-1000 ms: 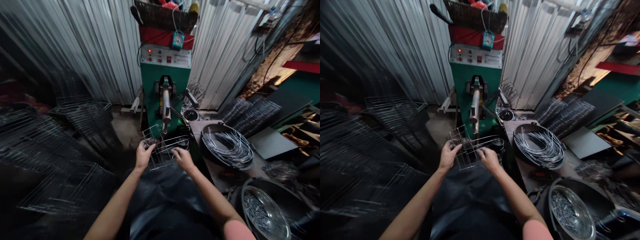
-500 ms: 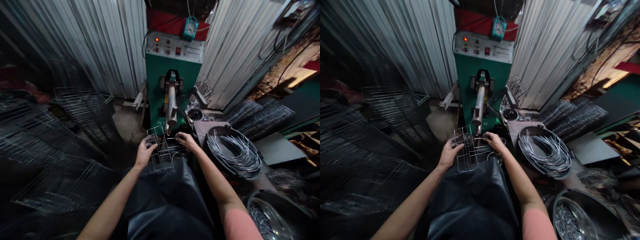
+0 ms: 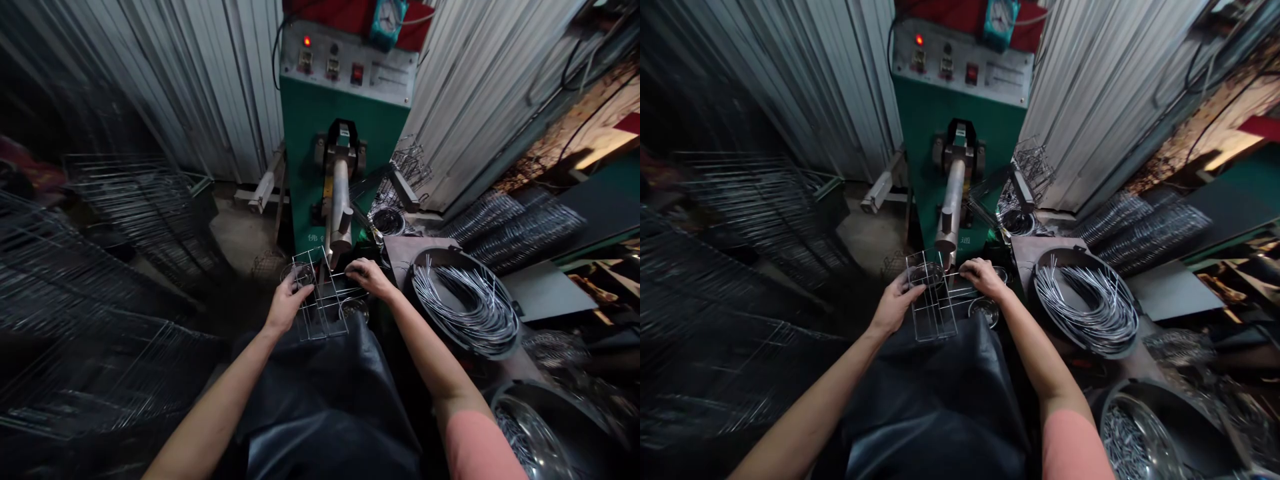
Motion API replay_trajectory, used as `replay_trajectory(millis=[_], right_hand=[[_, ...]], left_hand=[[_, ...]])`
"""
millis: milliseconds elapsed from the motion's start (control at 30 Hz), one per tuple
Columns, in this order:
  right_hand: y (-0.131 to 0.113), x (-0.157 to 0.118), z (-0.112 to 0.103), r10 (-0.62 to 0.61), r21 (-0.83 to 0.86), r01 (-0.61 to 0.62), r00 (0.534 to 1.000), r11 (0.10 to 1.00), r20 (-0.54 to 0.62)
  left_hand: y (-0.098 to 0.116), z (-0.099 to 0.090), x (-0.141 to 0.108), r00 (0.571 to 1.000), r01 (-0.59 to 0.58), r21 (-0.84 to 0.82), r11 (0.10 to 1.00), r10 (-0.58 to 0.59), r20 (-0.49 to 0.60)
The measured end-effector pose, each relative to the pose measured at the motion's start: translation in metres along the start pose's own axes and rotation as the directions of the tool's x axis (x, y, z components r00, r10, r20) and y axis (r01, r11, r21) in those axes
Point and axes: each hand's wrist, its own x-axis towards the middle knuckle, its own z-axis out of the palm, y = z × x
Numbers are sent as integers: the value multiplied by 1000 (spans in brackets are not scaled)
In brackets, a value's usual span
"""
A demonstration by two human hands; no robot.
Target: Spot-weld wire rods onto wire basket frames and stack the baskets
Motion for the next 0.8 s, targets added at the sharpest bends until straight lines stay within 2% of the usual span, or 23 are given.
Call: replay_trajectory(millis=[433,800], right_hand=[[14,11,-3,-79,17,80,996,997,-31],[20,16,-2,-49,41,49,999,998,-12]], left_hand=[[-5,5,13,999,40,-51,998,-42,-26],[1,6,16,998,59,-50,997,-60,-4]])
